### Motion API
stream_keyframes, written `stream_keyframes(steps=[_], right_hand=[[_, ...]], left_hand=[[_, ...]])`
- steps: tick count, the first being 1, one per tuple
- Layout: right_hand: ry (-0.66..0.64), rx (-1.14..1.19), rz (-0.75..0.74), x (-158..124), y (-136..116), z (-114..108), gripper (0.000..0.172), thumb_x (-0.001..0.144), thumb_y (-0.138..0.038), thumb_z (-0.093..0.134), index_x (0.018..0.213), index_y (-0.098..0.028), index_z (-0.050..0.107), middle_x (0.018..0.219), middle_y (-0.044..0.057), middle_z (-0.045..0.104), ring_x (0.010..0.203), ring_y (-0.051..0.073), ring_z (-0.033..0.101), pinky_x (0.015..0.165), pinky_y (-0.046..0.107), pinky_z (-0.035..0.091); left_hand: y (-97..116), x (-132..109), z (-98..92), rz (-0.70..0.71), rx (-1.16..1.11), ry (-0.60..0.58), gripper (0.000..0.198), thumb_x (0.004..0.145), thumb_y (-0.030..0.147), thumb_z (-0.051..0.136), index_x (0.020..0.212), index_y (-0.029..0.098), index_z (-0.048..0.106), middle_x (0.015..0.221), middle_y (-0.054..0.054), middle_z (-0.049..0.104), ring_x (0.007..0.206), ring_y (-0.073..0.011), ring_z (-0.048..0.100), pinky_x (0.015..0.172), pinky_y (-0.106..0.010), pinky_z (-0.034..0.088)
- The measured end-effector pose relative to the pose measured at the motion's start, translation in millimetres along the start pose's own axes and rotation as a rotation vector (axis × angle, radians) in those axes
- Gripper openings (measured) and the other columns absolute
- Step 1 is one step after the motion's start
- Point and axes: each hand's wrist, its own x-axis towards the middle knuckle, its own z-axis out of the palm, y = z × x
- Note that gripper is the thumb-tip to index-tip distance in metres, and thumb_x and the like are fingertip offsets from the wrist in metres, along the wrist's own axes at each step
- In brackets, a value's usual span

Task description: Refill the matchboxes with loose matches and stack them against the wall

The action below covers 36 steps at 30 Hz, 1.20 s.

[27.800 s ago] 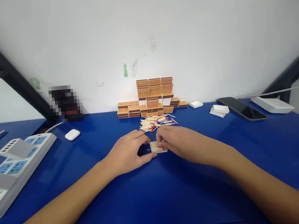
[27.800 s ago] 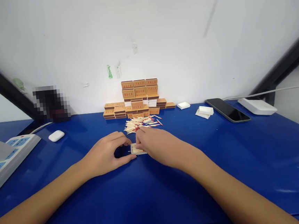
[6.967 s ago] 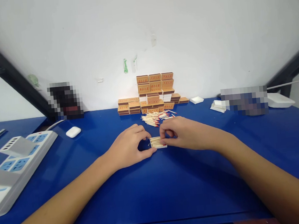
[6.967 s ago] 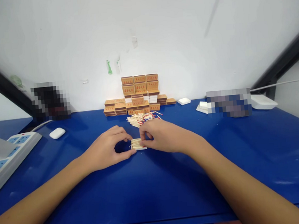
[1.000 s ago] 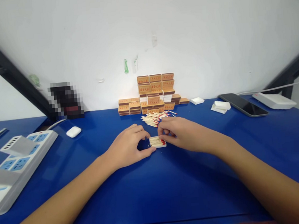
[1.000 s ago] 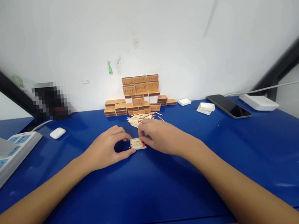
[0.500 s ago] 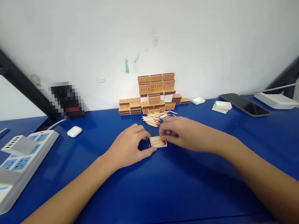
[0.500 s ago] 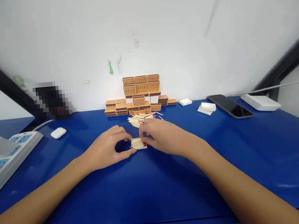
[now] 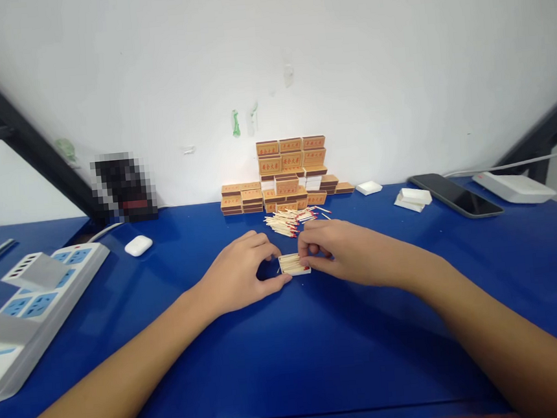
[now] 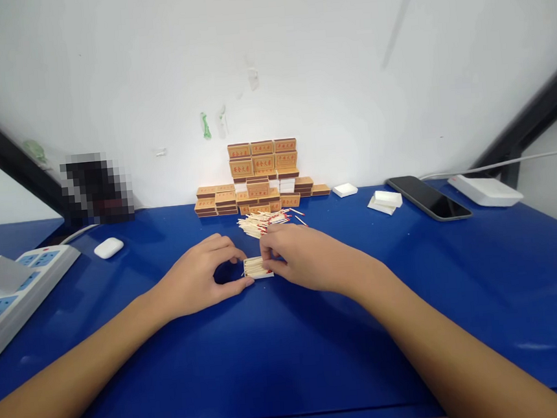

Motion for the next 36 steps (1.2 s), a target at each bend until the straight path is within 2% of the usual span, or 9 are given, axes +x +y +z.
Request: stream_keyframes(steps=[13, 19, 24, 36], right_hand=[[-0.033, -0.034, 0.017, 0, -3, -1, 0.01, 0.097, -0.019, 0.06, 0.088, -0.02, 0.065, 0.094, 0.004, 0.07, 0.083, 0.018, 0.058, 0.072, 0.03, 0.041], [0.015, -0.013, -0.014, 1, 0, 1, 0.008, 0.095, -0.016, 0.06, 0.09, -0.02, 0.064, 0.095, 0.004, 0.068, 0.081, 0.017, 0.057, 0.072, 0.029, 0.041], [0.067, -0.045, -0.055, 5, 0, 10, 0.01, 0.1, -0.016, 0.055, 0.095, -0.019, 0.063, 0.1, 0.006, 0.065, 0.084, 0.017, 0.057, 0.074, 0.03, 0.041], [0.038, -0.027, -0.048, 5, -1, 8, 0.013, 0.097, -0.011, 0.056, 0.089, -0.018, 0.064, 0.095, 0.005, 0.066, 0.085, 0.017, 0.058, 0.076, 0.03, 0.043]], left_hand=[[0, -1, 1.5, 0.0, -0.006, 0.011, 0.026, 0.092, 0.043, 0.074, 0.1, 0.018, 0.071, 0.094, -0.006, 0.068, 0.092, -0.0234, 0.06, 0.082, -0.038, 0.052], [1, -1, -0.1, 0.002, -0.003, 0.001, 0.027, 0.092, 0.043, 0.073, 0.1, 0.018, 0.071, 0.094, -0.006, 0.068, 0.092, -0.024, 0.06, 0.081, -0.039, 0.052], [1, 0, -0.9, -0.004, 0.006, -0.006, 0.027, 0.093, 0.044, 0.073, 0.097, 0.018, 0.069, 0.093, -0.006, 0.067, 0.091, -0.0242, 0.06, 0.08, -0.039, 0.052], [1, -1, -0.8, -0.003, -0.001, -0.003, 0.026, 0.092, 0.043, 0.074, 0.1, 0.018, 0.07, 0.094, -0.006, 0.068, 0.092, -0.0239, 0.06, 0.081, -0.039, 0.051]])
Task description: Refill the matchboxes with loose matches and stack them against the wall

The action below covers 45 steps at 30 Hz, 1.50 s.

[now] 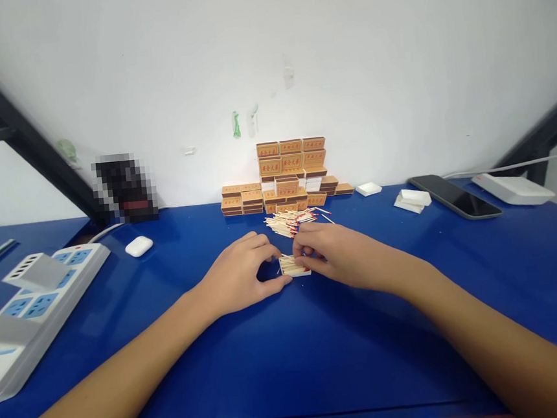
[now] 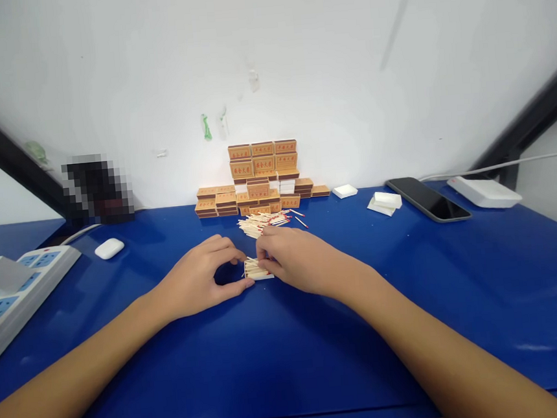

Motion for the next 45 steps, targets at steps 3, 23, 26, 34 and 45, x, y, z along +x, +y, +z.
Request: stream_keyframes(steps=[3, 23, 26, 34, 45], right_hand=[[-0.003, -0.005, -0.002, 0, 0, 0, 0.014, 0.096, -0.01, 0.056, 0.089, -0.018, 0.064, 0.094, 0.005, 0.066, 0.084, 0.017, 0.058, 0.076, 0.03, 0.042], [-0.02, 0.048, -0.032, -2, 1, -3, 0.016, 0.099, -0.015, 0.054, 0.096, -0.02, 0.07, 0.096, 0.005, 0.065, 0.084, 0.017, 0.058, 0.075, 0.03, 0.043], [-0.032, 0.038, -0.033, -2, -1, -2, 0.019, 0.1, -0.014, 0.052, 0.093, -0.02, 0.069, 0.094, 0.006, 0.064, 0.083, 0.017, 0.058, 0.073, 0.03, 0.041], [-0.044, 0.056, -0.02, -3, -1, -7, 0.018, 0.099, -0.014, 0.053, 0.092, -0.02, 0.069, 0.094, 0.003, 0.064, 0.08, 0.015, 0.057, 0.073, 0.029, 0.042], [0.019, -0.018, -0.011, 1, -1, 9, 0.014, 0.1, -0.016, 0.056, 0.089, -0.018, 0.062, 0.095, 0.005, 0.064, 0.081, 0.017, 0.057, 0.071, 0.03, 0.04]], left_hand=[[1, 0, -0.6, -0.012, -0.011, -0.004, 0.025, 0.092, 0.042, 0.074, 0.102, 0.019, 0.069, 0.094, -0.005, 0.068, 0.092, -0.0238, 0.06, 0.081, -0.039, 0.051], [0, 0, -0.2, 0.0, -0.01, -0.011, 0.028, 0.093, 0.043, 0.072, 0.106, 0.019, 0.071, 0.095, -0.006, 0.068, 0.093, -0.0241, 0.06, 0.082, -0.039, 0.052], [0, 0, -0.2, 0.001, -0.01, -0.011, 0.028, 0.093, 0.043, 0.073, 0.105, 0.018, 0.071, 0.095, -0.006, 0.068, 0.093, -0.0242, 0.06, 0.082, -0.039, 0.052], [1, 0, 0.1, -0.006, -0.009, -0.012, 0.025, 0.093, 0.041, 0.073, 0.104, 0.019, 0.071, 0.096, -0.005, 0.068, 0.093, -0.0238, 0.06, 0.082, -0.039, 0.051], [0, 0, 1.5, 0.002, 0.003, -0.012, 0.026, 0.093, 0.043, 0.073, 0.098, 0.017, 0.068, 0.094, -0.006, 0.067, 0.091, -0.0236, 0.059, 0.08, -0.039, 0.051]])
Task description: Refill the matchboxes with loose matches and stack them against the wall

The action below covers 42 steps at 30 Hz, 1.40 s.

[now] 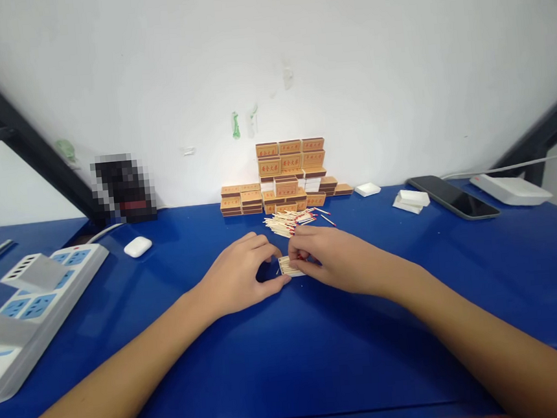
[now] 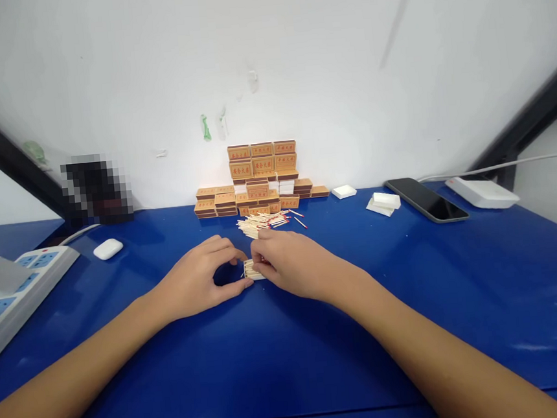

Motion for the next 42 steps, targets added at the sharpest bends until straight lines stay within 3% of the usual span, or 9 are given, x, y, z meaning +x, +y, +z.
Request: stream_keyframes(steps=[14, 19, 42], right_hand=[[-0.032, 0.013, -0.029, -4, -1, -15, 0.017, 0.101, -0.02, 0.058, 0.093, -0.02, 0.073, 0.092, 0.004, 0.059, 0.078, 0.016, 0.055, 0.073, 0.03, 0.04], [0.029, 0.001, -0.016, -2, 3, -14, 0.017, 0.099, -0.016, 0.057, 0.096, -0.021, 0.073, 0.095, 0.005, 0.062, 0.083, 0.018, 0.056, 0.074, 0.031, 0.041], [0.013, 0.016, -0.021, -2, 4, -9, 0.013, 0.094, -0.01, 0.058, 0.089, -0.019, 0.066, 0.094, 0.004, 0.065, 0.083, 0.017, 0.057, 0.074, 0.03, 0.042]], left_hand=[[0, 0, -0.8, 0.001, 0.0, 0.008, 0.026, 0.093, 0.043, 0.073, 0.103, 0.019, 0.07, 0.095, -0.005, 0.068, 0.092, -0.0236, 0.06, 0.082, -0.038, 0.052], [0, 0, -1.1, -0.002, 0.003, 0.01, 0.027, 0.093, 0.043, 0.073, 0.102, 0.018, 0.07, 0.094, -0.005, 0.068, 0.091, -0.0235, 0.06, 0.081, -0.038, 0.052], [0, -2, -1.3, 0.002, -0.009, 0.007, 0.026, 0.093, 0.043, 0.072, 0.105, 0.02, 0.07, 0.095, -0.005, 0.069, 0.093, -0.0242, 0.06, 0.082, -0.039, 0.051]])
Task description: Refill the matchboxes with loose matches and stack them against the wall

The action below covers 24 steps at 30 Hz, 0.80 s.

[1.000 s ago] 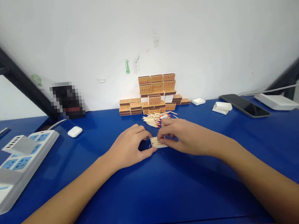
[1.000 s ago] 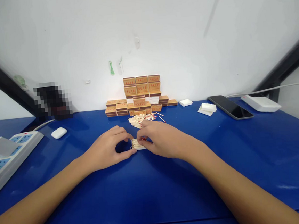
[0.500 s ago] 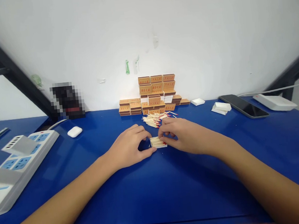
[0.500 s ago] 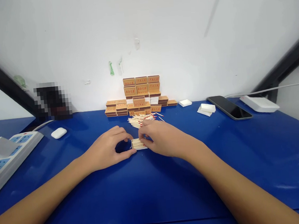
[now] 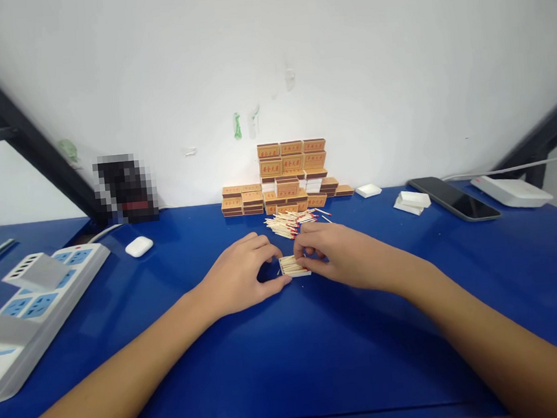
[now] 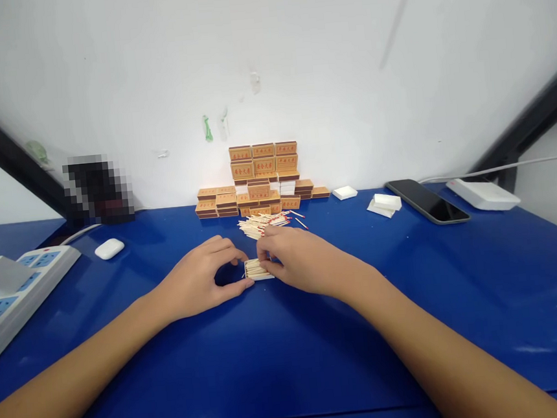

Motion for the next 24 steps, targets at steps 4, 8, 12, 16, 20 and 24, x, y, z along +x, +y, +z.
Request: stream_keyframes(steps=[4, 8, 12, 16, 20, 24], right_hand=[[0.005, -0.001, 0.012, -1, 1, 0, 0.012, 0.094, -0.012, 0.059, 0.088, -0.019, 0.065, 0.094, 0.004, 0.065, 0.081, 0.017, 0.057, 0.074, 0.03, 0.041], [-0.003, -0.006, 0.009, 0, 0, -1, 0.012, 0.095, -0.012, 0.058, 0.088, -0.019, 0.066, 0.094, 0.004, 0.065, 0.083, 0.017, 0.057, 0.075, 0.03, 0.041], [0.038, 0.005, 0.029, 2, 0, -5, 0.012, 0.094, -0.014, 0.06, 0.085, -0.019, 0.066, 0.09, 0.003, 0.065, 0.08, 0.016, 0.057, 0.072, 0.029, 0.04], [0.159, -0.033, 0.097, 3, 14, -19, 0.013, 0.094, -0.021, 0.059, 0.085, -0.02, 0.067, 0.08, 0.002, 0.065, 0.072, 0.016, 0.056, 0.067, 0.029, 0.039], [0.308, -0.073, 0.368, -1, 61, -49, 0.015, 0.09, -0.03, 0.064, 0.084, -0.02, 0.074, 0.072, 0.003, 0.067, 0.066, 0.017, 0.056, 0.063, 0.029, 0.04], [0.367, -0.025, 0.675, 8, 120, -76, 0.018, 0.086, -0.032, 0.069, 0.087, -0.017, 0.079, 0.08, 0.006, 0.074, 0.072, 0.019, 0.062, 0.065, 0.03, 0.044]], left_hand=[[0, 1, -0.4, 0.001, 0.004, 0.001, 0.026, 0.093, 0.042, 0.073, 0.104, 0.019, 0.071, 0.094, -0.005, 0.068, 0.093, -0.0241, 0.06, 0.082, -0.039, 0.051], [0, 1, -0.3, -0.003, 0.005, -0.008, 0.026, 0.093, 0.042, 0.073, 0.104, 0.019, 0.071, 0.095, -0.005, 0.068, 0.093, -0.0241, 0.06, 0.082, -0.039, 0.051], [0, 1, 0.5, -0.007, -0.002, -0.005, 0.025, 0.093, 0.041, 0.074, 0.105, 0.019, 0.071, 0.096, -0.005, 0.068, 0.092, -0.0236, 0.06, 0.083, -0.039, 0.052], [-1, -1, 1.1, -0.022, -0.01, 0.01, 0.026, 0.092, 0.041, 0.074, 0.107, 0.019, 0.071, 0.097, -0.006, 0.069, 0.094, -0.0243, 0.061, 0.083, -0.04, 0.052], [-2, -2, 0.7, -0.023, -0.02, 0.011, 0.026, 0.093, 0.042, 0.073, 0.107, 0.02, 0.071, 0.098, -0.006, 0.069, 0.095, -0.0247, 0.061, 0.083, -0.04, 0.053], [-4, -2, 0.7, -0.034, -0.033, 0.012, 0.027, 0.092, 0.043, 0.073, 0.108, 0.021, 0.07, 0.098, -0.006, 0.069, 0.093, -0.0245, 0.061, 0.082, -0.04, 0.053]])
